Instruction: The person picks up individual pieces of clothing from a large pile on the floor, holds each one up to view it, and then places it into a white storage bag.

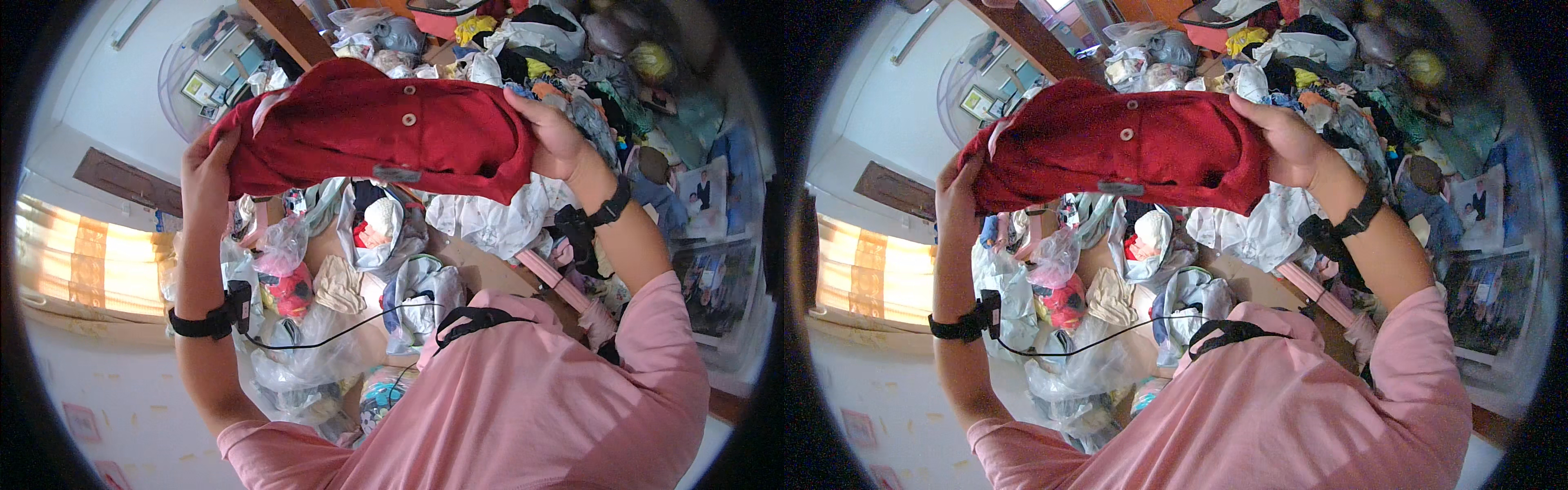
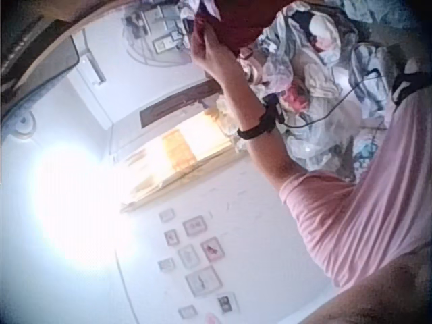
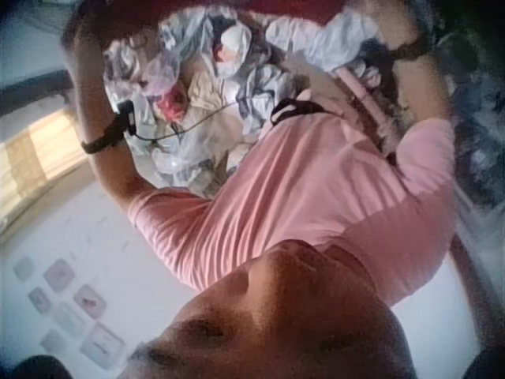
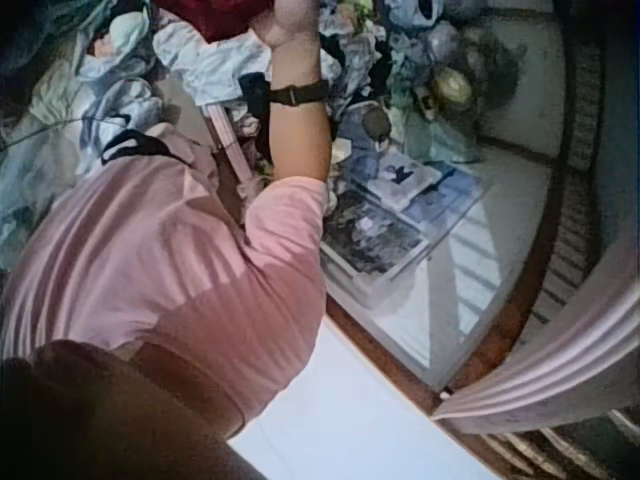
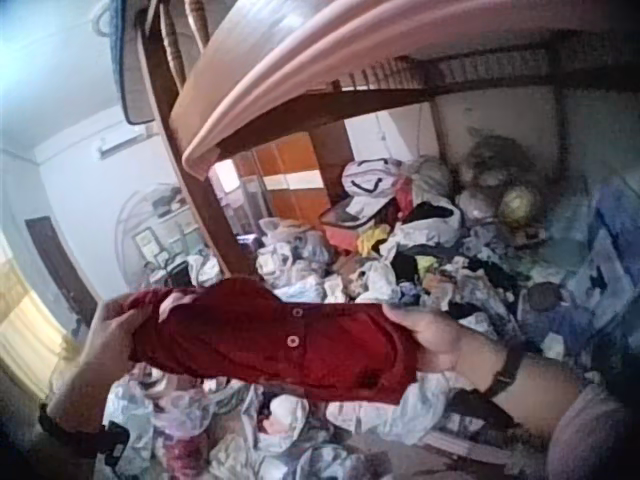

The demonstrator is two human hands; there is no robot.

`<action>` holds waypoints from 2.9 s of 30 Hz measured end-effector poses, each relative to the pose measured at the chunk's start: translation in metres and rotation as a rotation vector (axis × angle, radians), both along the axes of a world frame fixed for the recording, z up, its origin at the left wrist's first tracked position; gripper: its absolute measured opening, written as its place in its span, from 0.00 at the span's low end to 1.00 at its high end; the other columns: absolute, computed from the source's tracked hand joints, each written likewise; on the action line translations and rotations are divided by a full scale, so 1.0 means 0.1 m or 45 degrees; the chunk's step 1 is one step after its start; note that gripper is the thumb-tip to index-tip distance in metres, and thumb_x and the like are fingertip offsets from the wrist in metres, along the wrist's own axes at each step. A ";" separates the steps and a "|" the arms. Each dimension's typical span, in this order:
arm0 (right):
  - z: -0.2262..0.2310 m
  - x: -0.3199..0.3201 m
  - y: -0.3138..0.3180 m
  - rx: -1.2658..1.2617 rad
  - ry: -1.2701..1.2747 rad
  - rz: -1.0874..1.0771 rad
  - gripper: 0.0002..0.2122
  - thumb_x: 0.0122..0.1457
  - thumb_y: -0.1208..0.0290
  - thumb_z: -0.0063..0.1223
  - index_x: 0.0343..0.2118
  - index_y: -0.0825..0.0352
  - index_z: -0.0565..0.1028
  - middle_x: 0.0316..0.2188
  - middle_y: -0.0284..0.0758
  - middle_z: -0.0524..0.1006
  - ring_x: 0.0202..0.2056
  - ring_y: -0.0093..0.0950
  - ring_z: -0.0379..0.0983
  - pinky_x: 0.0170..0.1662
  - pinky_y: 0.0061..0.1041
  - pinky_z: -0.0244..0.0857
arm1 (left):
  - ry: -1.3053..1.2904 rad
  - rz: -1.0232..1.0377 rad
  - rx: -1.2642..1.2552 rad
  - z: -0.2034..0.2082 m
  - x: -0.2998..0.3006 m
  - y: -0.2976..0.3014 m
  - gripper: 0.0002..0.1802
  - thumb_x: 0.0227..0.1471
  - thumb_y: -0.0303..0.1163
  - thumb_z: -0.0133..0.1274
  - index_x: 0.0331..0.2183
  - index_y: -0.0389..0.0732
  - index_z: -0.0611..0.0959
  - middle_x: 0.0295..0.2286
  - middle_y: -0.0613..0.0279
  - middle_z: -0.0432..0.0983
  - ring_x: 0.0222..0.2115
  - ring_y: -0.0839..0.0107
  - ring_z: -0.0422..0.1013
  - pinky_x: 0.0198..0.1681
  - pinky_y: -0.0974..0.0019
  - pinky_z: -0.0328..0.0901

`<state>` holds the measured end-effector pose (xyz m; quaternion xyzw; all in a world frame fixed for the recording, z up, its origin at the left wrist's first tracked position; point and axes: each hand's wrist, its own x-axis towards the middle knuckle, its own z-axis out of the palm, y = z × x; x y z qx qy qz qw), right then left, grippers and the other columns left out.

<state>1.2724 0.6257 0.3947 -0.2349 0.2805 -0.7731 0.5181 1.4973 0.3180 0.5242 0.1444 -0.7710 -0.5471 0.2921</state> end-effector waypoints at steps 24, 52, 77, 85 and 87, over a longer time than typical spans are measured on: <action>0.27 0.23 0.12 0.665 1.653 -1.229 0.16 0.50 0.67 0.61 0.40 0.67 0.73 0.31 0.33 0.76 0.30 0.19 0.70 0.37 0.20 0.65 | 0.138 -0.947 0.953 -0.88 -0.58 1.36 0.08 0.55 0.25 0.47 0.39 0.37 0.72 0.36 0.61 0.75 0.36 0.75 0.72 0.43 0.70 0.66; 0.60 0.48 -0.07 0.276 1.340 -0.316 0.18 0.48 0.68 0.62 0.41 0.70 0.73 0.33 0.31 0.77 0.39 0.19 0.71 0.43 0.21 0.65 | -0.104 -1.102 0.336 -0.45 -0.49 1.27 0.21 0.54 0.25 0.49 0.51 0.33 0.69 0.44 0.60 0.72 0.43 0.76 0.67 0.48 0.72 0.61; 0.79 -0.23 0.96 0.428 1.179 -0.788 0.05 0.55 0.74 0.53 0.35 0.66 0.72 0.30 0.26 0.75 0.33 0.16 0.71 0.38 0.16 0.65 | -0.650 -0.025 -1.006 -0.83 -0.64 0.61 0.13 0.46 0.33 0.55 0.29 0.31 0.79 0.22 0.42 0.74 0.24 0.52 0.74 0.29 0.58 0.67; 0.71 -0.28 0.68 0.472 0.571 -0.743 0.08 0.57 0.70 0.50 0.37 0.67 0.74 0.33 0.35 0.77 0.34 0.26 0.75 0.41 0.26 0.68 | -0.476 -0.145 0.311 -0.56 -0.92 0.77 0.13 0.55 0.33 0.48 0.36 0.32 0.76 0.27 0.57 0.77 0.22 0.70 0.74 0.22 0.69 0.69; 0.63 -0.23 0.49 0.431 0.397 -0.562 0.08 0.57 0.70 0.50 0.37 0.68 0.74 0.33 0.36 0.78 0.34 0.26 0.75 0.41 0.28 0.69 | -0.374 -0.215 0.458 -0.53 -0.98 0.81 0.12 0.56 0.32 0.46 0.36 0.33 0.78 0.28 0.57 0.78 0.23 0.70 0.75 0.24 0.68 0.70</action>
